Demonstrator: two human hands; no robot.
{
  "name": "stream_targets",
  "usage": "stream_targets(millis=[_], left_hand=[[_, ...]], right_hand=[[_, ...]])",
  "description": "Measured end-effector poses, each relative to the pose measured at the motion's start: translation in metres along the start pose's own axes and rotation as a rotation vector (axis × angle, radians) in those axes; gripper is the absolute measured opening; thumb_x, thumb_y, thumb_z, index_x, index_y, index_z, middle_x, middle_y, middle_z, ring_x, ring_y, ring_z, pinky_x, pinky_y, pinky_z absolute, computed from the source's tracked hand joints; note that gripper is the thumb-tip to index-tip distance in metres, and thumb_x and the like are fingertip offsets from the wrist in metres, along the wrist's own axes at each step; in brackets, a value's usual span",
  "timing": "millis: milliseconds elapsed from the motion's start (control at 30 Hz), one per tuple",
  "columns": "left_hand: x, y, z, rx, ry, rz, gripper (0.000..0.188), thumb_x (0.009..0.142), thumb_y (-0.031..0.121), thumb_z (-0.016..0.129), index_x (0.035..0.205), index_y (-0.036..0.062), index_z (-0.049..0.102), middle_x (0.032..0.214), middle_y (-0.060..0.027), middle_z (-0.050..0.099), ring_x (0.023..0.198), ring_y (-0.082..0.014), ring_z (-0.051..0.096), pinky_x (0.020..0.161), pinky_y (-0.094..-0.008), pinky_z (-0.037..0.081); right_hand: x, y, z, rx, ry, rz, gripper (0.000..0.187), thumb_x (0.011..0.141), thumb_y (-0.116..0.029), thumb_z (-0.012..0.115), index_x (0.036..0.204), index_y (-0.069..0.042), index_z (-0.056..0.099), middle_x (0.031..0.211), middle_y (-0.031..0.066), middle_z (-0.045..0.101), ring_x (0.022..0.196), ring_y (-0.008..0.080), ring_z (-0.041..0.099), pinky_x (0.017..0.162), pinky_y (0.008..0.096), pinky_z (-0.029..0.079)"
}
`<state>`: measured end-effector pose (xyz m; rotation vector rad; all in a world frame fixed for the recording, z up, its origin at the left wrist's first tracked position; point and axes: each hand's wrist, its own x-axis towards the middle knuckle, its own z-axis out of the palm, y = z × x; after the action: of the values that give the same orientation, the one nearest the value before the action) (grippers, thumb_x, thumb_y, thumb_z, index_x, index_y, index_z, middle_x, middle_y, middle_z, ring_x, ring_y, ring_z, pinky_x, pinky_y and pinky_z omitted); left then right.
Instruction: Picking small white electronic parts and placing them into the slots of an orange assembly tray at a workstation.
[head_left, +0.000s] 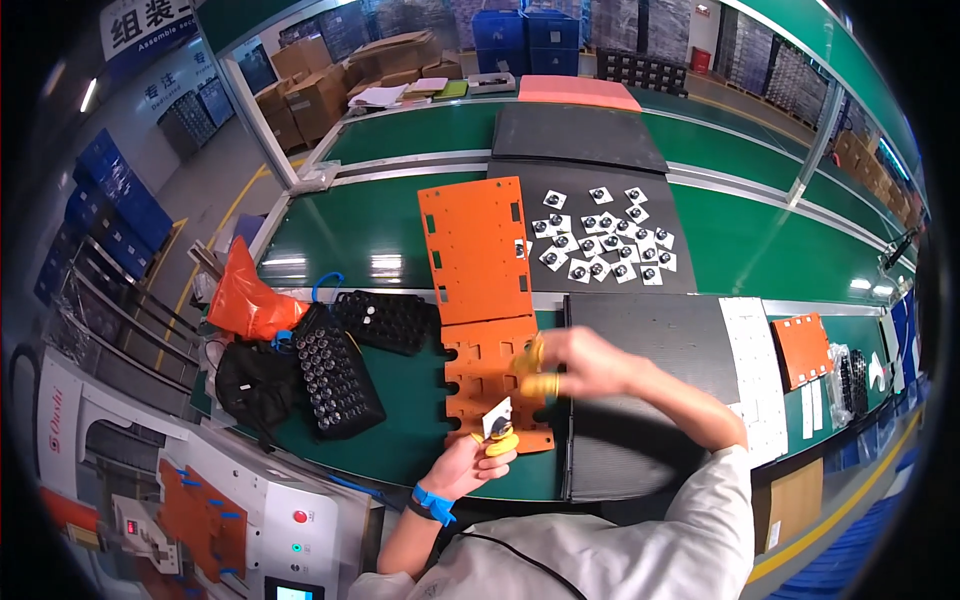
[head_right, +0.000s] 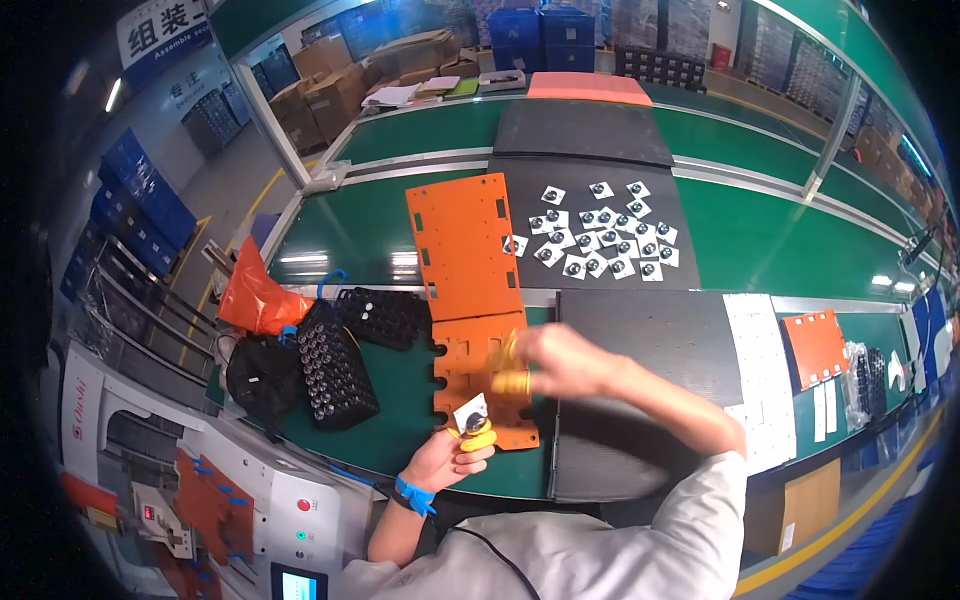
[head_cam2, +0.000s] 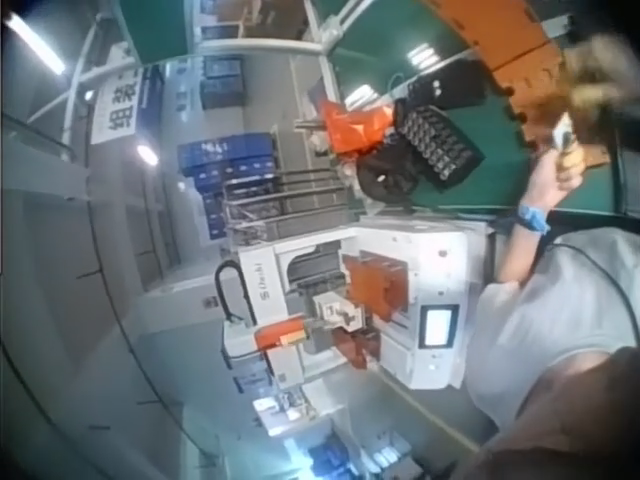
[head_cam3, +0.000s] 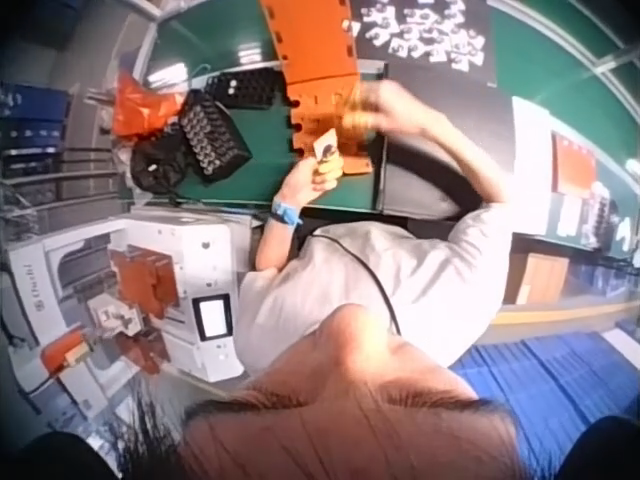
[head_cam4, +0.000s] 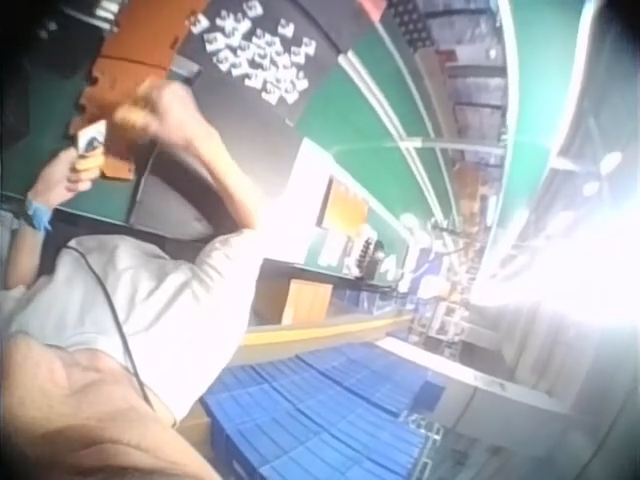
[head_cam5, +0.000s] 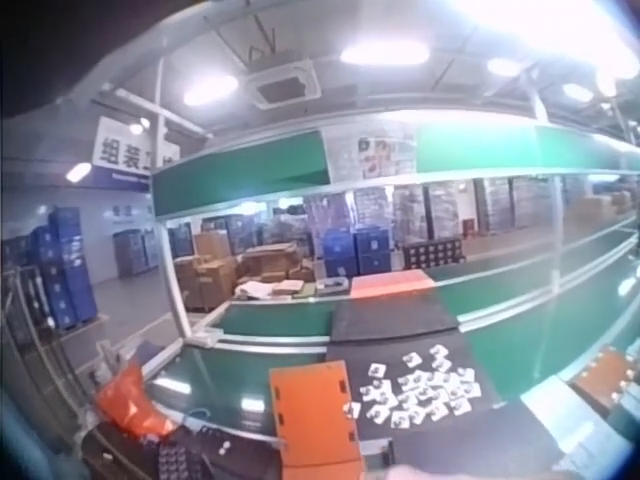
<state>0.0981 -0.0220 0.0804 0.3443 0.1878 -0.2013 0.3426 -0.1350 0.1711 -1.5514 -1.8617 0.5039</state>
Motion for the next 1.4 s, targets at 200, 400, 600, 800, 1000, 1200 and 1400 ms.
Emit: stream_targets(millis=[200,400,600,800,1000,1200,1400], left_hand=[[0.017,-0.008,-0.004,0.027,-0.003,-0.077,0.018,0.103,0.013,0.033,0.095,0.0082,0.048,0.068,0.0038,0.035,0.053,-0.0049,0.029,0.049,-0.0191,0.028],[0.006,-0.007,-0.003,0.089,0.148,-0.023,0.042,0.106,0.041,0.036,0.116,0.0051,0.055,0.081,0.0015,0.041,0.063,-0.0069,0.035,0.05,-0.0191,0.029],[-0.024,-0.008,-0.023,-0.037,0.258,0.138,0.043,0.104,0.037,0.043,0.117,-0.0005,0.058,0.08,-0.0005,0.047,0.061,-0.0093,0.033,0.054,-0.0227,0.029],[-0.04,-0.002,-0.018,-0.066,0.388,0.266,0.041,0.101,0.037,0.049,0.115,0.0006,0.062,0.08,-0.0018,0.049,0.061,-0.0107,0.034,0.054,-0.0236,0.028],[-0.046,-0.016,-0.004,-0.003,0.414,0.299,0.041,0.1,0.038,0.049,0.116,0.0025,0.063,0.087,-0.0054,0.056,0.066,-0.0147,0.041,0.056,-0.0264,0.033],[-0.038,-0.05,-0.023,0.072,0.241,0.098,0.035,0.1,0.038,0.048,0.085,0.0076,0.053,0.087,-0.0065,0.049,0.073,-0.0182,0.044,0.058,-0.0278,0.036],[-0.017,-0.071,-0.017,0.176,0.214,-0.086,0.031,0.103,0.032,0.045,0.089,0.0066,0.055,0.091,-0.0063,0.056,0.073,-0.0165,0.048,0.061,-0.0288,0.04]], right_hand=[[-0.009,0.008,0.024,0.191,-0.198,-0.094,0.021,0.091,-0.016,0.067,0.101,0.003,0.067,0.091,0.0181,0.063,0.085,0.0389,0.061,0.073,0.0447,0.05],[0.01,0.05,-0.025,0.293,0.087,0.222,0.023,0.091,-0.021,0.069,0.091,0.002,0.071,0.08,0.0087,0.068,0.078,0.0138,0.063,0.071,0.0342,0.05],[0.027,0.243,-0.109,-0.032,0.832,0.678,0.028,0.09,-0.023,0.066,0.087,0.005,0.072,0.065,0.0105,0.067,0.057,0.0134,0.059,0.055,0.0336,0.044],[0.08,0.32,-0.123,-0.455,0.825,1.022,0.025,0.085,-0.022,0.064,0.093,0.001,0.069,0.098,0.0234,0.07,0.097,0.0398,0.068,0.082,0.0481,0.054],[0.061,0.311,-0.142,-0.893,0.906,0.914,0.013,0.076,-0.015,0.068,0.073,-0.004,0.072,0.076,0.0178,0.071,0.075,0.034,0.072,0.064,0.0432,0.057],[0.021,0.168,-0.079,-0.723,0.462,0.612,0.017,0.075,-0.014,0.066,0.088,-0.003,0.07,0.078,0.0211,0.069,0.076,0.0359,0.07,0.066,0.0461,0.055],[-0.161,-0.011,0.007,-0.602,0.27,0.437,0.055,0.086,-0.032,0.073,0.128,-0.002,0.054,0.12,0.0153,0.057,0.112,0.0323,0.056,0.095,0.0436,0.045]])
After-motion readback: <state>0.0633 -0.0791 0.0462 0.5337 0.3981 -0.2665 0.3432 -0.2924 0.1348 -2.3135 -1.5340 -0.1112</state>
